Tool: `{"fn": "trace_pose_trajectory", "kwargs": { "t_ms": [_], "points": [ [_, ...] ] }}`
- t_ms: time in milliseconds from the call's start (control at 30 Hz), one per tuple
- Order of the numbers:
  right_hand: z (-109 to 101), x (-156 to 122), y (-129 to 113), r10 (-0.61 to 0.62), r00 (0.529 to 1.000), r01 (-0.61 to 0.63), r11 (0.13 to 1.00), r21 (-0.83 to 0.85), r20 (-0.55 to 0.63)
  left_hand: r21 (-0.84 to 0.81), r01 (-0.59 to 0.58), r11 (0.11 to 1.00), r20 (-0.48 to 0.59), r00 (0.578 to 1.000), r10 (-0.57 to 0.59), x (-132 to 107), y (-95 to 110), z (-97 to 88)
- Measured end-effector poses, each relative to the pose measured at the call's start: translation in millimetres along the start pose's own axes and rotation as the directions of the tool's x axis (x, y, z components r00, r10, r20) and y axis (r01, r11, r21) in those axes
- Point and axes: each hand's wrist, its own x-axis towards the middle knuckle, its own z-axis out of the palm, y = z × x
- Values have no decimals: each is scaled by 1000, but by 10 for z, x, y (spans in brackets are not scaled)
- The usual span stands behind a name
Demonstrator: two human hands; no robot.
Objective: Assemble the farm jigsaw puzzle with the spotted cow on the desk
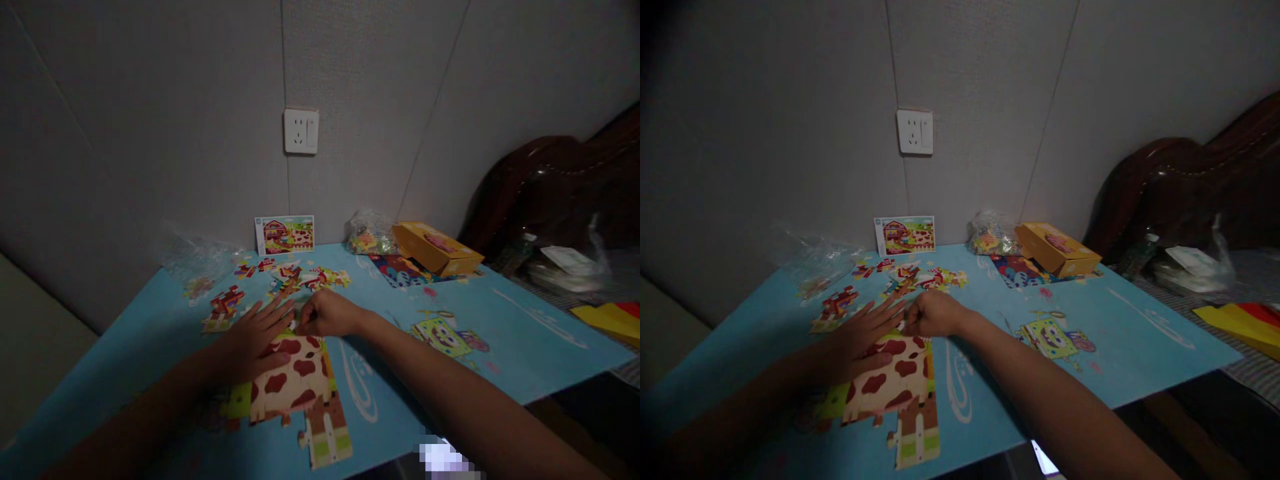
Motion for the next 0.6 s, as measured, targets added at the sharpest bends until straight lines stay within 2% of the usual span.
{"fn": "trace_pose_trajectory", "kwargs": {
  "t_ms": [200, 367, 500, 600],
  "points": [
    [-3, 0, 2, 47, 999, -47, 999, 1, 3, 10, -2, 1000, -10, 1000, 2, -20, -56, 30],
    [-8, -5, -16, 37, 999, -37, 999, 14, 0, 17, 5, 1000, -8, 1000, -4, -37, -53, 12],
    [-22, -5, -2, 25, 999, -26, 999, 35, 27, 63, 62, 996, 8, 998, -63, -42, 125, 3],
    [-36, -7, 8, 11, 999, -12, 999, 44, 32, 80, 181, 980, -15, 984, -180, -38, 375, 34]
  ]
}}
